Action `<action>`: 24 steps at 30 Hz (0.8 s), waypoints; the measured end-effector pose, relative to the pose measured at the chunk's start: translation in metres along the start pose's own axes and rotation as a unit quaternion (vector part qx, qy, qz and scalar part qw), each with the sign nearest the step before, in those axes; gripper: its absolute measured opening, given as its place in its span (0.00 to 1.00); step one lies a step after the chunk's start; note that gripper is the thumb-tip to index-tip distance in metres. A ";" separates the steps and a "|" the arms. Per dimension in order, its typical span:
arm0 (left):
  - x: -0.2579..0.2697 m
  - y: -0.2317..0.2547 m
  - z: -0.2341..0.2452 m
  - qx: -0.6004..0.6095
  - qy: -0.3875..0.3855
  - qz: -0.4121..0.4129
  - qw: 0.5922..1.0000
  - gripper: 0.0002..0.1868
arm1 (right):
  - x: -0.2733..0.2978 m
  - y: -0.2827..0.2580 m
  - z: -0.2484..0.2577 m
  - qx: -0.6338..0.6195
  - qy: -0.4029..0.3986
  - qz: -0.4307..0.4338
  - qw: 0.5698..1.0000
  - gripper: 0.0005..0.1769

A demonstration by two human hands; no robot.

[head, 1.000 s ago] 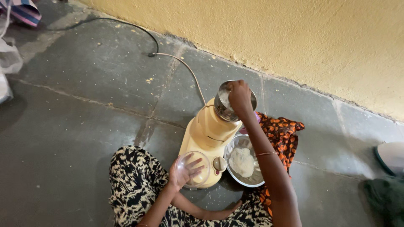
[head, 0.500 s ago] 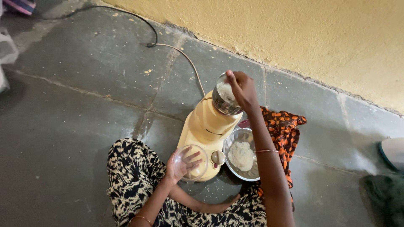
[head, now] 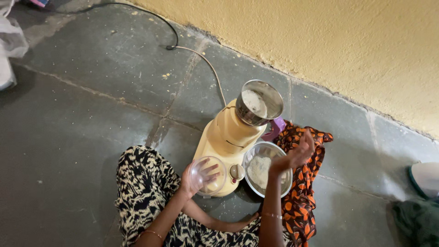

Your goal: The person sits on the floor and uses a blender to grind white grains. They repeatedly pour grains from a metal bowl into the blender jar, secure the lid, operate the machine, and then pour the ground contents back into the bowl. This cycle is performed multiple times to process the entire batch.

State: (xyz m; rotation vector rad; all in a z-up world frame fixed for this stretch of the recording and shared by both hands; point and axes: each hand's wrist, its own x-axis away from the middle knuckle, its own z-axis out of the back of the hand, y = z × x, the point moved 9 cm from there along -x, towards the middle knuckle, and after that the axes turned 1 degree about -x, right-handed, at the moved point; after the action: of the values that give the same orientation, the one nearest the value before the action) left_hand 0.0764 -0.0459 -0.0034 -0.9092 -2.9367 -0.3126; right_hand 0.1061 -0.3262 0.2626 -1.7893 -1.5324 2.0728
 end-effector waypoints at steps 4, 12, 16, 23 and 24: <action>0.002 -0.003 0.003 -0.009 -0.004 -0.001 1.000 0.35 | 0.077 0.113 0.067 0.139 -0.157 -0.241 0.948 0.21; 0.001 -0.003 0.002 -0.010 0.005 0.005 1.000 0.34 | 0.139 0.194 0.081 0.302 -0.461 -0.263 0.792 0.13; 0.003 -0.001 -0.003 -0.001 -0.018 0.004 1.000 0.34 | 0.180 0.202 0.066 0.130 -0.555 -0.437 0.695 0.20; 0.002 0.000 -0.007 0.029 -0.046 0.007 0.999 0.34 | 0.176 0.205 0.057 0.076 -0.468 -0.452 0.756 0.21; 0.002 -0.003 -0.004 0.036 -0.034 0.014 0.999 0.34 | 0.176 0.204 0.060 0.113 -0.476 -0.424 0.762 0.21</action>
State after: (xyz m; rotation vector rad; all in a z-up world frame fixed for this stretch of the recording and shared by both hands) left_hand 0.0733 -0.0479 0.0004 -0.9701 -2.9717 -0.1767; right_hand 0.1123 -0.3736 -0.0096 0.2577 -1.5843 2.4320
